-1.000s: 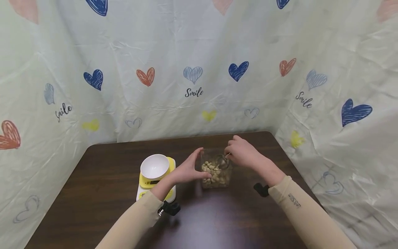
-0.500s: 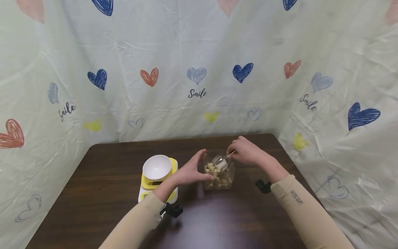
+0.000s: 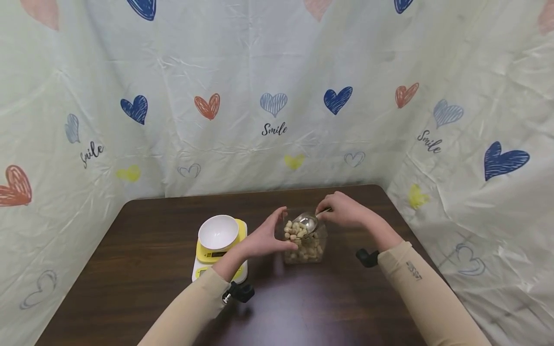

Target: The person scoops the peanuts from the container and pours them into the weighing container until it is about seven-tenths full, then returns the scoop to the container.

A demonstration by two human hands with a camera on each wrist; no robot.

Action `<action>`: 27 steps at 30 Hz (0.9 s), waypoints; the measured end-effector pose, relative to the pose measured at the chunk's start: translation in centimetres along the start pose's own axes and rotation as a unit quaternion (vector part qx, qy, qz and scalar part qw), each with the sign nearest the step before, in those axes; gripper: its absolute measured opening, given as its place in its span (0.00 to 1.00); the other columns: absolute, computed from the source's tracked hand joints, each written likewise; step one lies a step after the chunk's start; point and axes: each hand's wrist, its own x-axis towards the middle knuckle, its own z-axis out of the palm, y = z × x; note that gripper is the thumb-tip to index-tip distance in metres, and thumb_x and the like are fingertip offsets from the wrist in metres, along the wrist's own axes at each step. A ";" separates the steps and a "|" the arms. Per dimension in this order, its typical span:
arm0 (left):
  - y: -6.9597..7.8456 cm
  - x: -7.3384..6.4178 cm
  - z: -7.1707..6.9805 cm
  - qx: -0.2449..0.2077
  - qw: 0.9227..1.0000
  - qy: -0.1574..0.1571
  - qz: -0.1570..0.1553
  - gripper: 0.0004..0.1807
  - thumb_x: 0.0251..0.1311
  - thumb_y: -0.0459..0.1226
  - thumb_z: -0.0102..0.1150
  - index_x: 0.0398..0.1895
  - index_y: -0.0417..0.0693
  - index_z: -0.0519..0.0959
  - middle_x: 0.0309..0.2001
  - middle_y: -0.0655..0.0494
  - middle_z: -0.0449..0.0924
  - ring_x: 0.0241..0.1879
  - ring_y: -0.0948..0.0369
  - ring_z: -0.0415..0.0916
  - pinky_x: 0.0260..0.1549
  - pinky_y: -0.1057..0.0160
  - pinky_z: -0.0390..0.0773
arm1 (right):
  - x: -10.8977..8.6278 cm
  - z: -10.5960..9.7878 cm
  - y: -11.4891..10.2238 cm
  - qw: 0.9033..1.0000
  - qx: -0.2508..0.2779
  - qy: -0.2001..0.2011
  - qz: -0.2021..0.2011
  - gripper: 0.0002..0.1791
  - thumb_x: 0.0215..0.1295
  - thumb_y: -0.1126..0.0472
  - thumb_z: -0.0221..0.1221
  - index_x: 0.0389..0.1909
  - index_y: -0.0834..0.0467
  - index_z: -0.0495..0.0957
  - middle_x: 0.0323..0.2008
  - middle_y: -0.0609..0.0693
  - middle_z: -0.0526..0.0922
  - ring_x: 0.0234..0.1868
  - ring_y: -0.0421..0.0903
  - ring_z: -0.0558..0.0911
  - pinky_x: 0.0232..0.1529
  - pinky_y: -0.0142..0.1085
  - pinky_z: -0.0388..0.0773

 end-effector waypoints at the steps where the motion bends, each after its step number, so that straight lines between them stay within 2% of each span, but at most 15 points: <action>1: 0.0 0.0 0.1 0.000 1.000 -0.001 -0.001 0.64 0.52 0.58 0.76 0.83 0.57 0.43 0.78 0.53 0.54 0.76 0.57 0.55 0.67 0.51 0.65 | 0.0 0.0 0.1 1.000 0.009 -0.002 0.005 0.09 0.73 0.55 0.63 0.48 0.51 0.87 0.45 0.43 0.83 0.48 0.48 0.76 0.49 0.49 0.73; 7: 0.1 0.0 0.0 0.000 1.000 0.000 -0.004 0.64 0.52 0.58 0.76 0.84 0.59 0.43 0.78 0.54 0.54 0.75 0.58 0.55 0.67 0.51 0.66 | -0.4 -0.1 0.3 0.999 0.031 0.002 0.012 0.09 0.73 0.54 0.63 0.48 0.50 0.87 0.46 0.44 0.83 0.50 0.48 0.77 0.50 0.49 0.73; 18: 0.0 0.0 0.1 0.004 1.000 0.004 -0.002 0.64 0.51 0.59 0.76 0.83 0.58 0.43 0.77 0.54 0.56 0.75 0.58 0.55 0.68 0.50 0.64 | -0.9 -0.6 0.2 0.996 0.077 -0.025 0.046 0.09 0.72 0.52 0.64 0.48 0.50 0.86 0.50 0.46 0.83 0.53 0.50 0.78 0.49 0.50 0.76; 27: -0.1 0.0 0.0 -0.001 1.000 0.002 0.001 0.63 0.53 0.55 0.76 0.83 0.57 0.43 0.77 0.51 0.55 0.76 0.52 0.55 0.67 0.49 0.65 | -0.5 -0.5 0.3 0.994 0.091 0.001 0.061 0.10 0.72 0.54 0.64 0.48 0.53 0.87 0.48 0.47 0.85 0.51 0.50 0.82 0.49 0.50 0.78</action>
